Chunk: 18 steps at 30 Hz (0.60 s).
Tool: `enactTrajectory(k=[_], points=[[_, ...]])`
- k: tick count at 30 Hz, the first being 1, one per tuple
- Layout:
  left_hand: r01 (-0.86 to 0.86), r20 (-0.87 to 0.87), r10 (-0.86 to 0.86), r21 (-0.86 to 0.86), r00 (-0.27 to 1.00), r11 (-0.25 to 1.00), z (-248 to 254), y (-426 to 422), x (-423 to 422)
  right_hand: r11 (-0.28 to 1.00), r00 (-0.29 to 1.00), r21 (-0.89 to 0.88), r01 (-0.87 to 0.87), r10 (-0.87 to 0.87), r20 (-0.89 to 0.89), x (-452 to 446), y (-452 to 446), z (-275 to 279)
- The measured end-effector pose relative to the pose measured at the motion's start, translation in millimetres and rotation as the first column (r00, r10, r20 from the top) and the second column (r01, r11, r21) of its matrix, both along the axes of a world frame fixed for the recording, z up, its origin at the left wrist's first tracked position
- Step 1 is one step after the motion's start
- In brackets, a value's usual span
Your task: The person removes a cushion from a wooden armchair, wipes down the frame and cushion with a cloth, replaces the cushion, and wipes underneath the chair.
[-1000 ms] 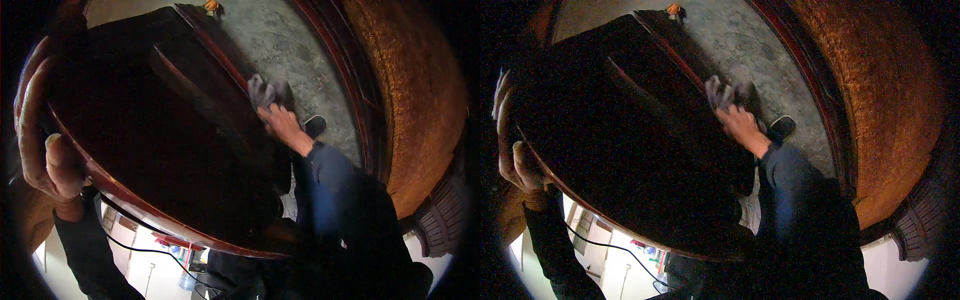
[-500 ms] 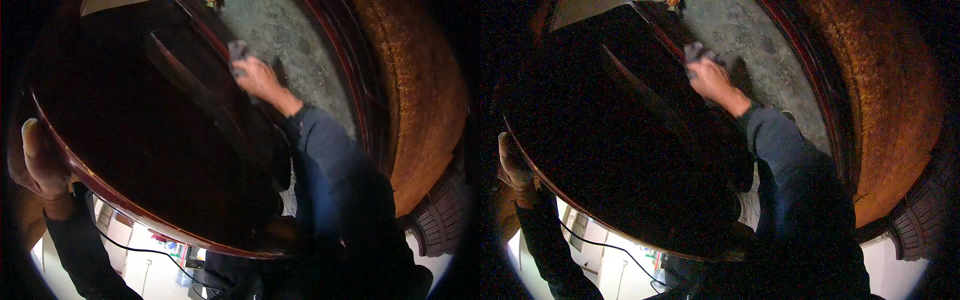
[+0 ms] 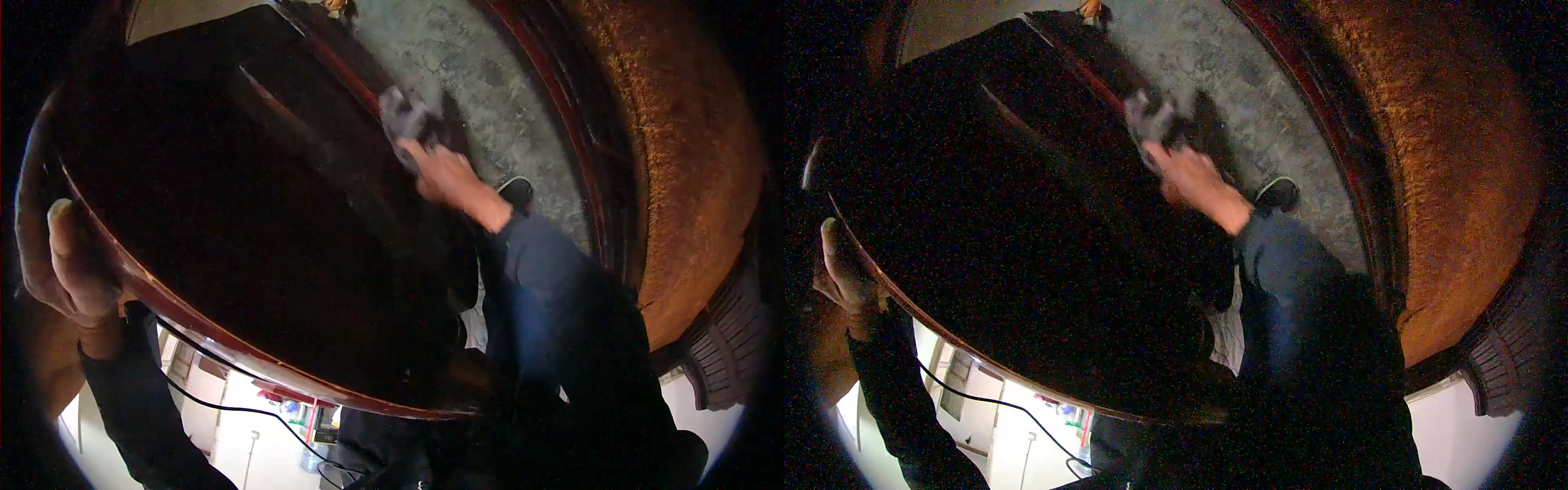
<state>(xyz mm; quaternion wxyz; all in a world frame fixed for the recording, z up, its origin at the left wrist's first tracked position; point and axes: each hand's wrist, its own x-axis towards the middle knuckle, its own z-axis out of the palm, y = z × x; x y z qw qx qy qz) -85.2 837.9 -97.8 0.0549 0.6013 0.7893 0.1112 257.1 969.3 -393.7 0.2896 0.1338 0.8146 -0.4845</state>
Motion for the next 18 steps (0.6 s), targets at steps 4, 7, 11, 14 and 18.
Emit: enactTrajectory(k=[4,7,11,14,18], points=[[0.072,-0.001,-0.072,-0.022,0.997,0.997,-3,21,1,0.995,0.988,-0.089,0.038,-0.024,0.150,62,-6,8],[0.110,-0.011,-0.110,-0.048,0.994,0.993,2,32,-1,0.981,0.973,-0.057,0.188,-0.178,0.145,42,-11,1],[0.098,0.009,-0.098,-0.111,0.995,0.989,8,35,3,0.860,0.869,-0.138,0.492,-0.494,0.018,-16,-16,-18],[0.101,-0.044,-0.106,-0.099,0.993,0.990,5,41,9,0.631,0.631,-0.295,0.717,-0.768,-0.109,-120,-6,-31],[0.122,-0.138,-0.138,-0.114,0.981,0.986,0,44,10,0.602,0.490,-0.515,0.610,-0.797,-0.352,-263,15,-114]])
